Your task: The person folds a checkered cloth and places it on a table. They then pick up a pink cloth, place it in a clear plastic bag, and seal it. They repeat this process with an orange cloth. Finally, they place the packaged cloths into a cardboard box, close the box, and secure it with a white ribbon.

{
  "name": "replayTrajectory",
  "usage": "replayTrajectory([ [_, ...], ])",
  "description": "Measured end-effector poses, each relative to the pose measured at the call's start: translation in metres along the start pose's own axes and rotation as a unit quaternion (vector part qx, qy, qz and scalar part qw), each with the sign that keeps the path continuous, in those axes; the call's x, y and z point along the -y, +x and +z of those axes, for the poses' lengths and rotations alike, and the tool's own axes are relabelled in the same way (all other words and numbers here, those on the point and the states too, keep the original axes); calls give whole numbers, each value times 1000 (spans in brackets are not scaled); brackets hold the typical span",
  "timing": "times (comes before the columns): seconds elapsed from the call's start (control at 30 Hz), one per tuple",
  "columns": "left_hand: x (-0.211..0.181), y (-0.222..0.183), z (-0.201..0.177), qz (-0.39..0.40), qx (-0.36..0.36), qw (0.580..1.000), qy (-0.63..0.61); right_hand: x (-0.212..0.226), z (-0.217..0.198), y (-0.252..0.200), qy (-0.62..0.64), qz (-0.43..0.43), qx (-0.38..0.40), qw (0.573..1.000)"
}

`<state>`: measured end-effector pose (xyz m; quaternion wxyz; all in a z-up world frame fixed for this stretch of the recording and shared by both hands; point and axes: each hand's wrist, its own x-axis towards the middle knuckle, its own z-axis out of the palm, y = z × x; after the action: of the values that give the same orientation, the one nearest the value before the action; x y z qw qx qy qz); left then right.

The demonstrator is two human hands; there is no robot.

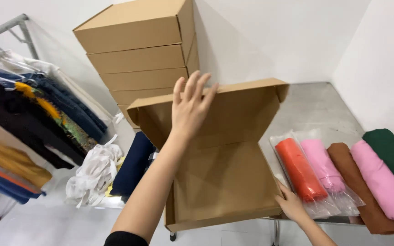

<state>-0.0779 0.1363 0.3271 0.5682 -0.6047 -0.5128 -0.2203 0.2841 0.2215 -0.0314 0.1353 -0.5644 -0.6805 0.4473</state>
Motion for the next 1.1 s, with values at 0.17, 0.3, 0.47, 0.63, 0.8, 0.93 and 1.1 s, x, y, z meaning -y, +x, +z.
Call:
replayTrajectory([
  [0.17, 6, -24, 64, -69, 104, 991, 47, 14, -6, -21, 111, -99, 24, 989],
  [0.3, -4, -52, 88, -104, 150, 983, 14, 11, -22, -12, 132, 26, -15, 991],
  [0.47, -17, -113, 104, -137, 214, 966, -54, 1, -55, 26, -159, -132, -339, 918],
  [0.63, -97, -206, 93, -173, 473, 847, -171, 18, -69, 51, -194, 62, -249, 947],
  [0.8, -170, -301, 74, -248, 700, 596, -304, 41, -70, 61, -240, 155, -223, 932],
  [0.93, -168, -273, 47, -212, 755, 559, -269, 50, -63, 52, -245, 176, -195, 933],
  [1.1, -185, -308, 48, -189, 744, 598, -231, 53, -43, 42, -275, 164, -179, 930],
])
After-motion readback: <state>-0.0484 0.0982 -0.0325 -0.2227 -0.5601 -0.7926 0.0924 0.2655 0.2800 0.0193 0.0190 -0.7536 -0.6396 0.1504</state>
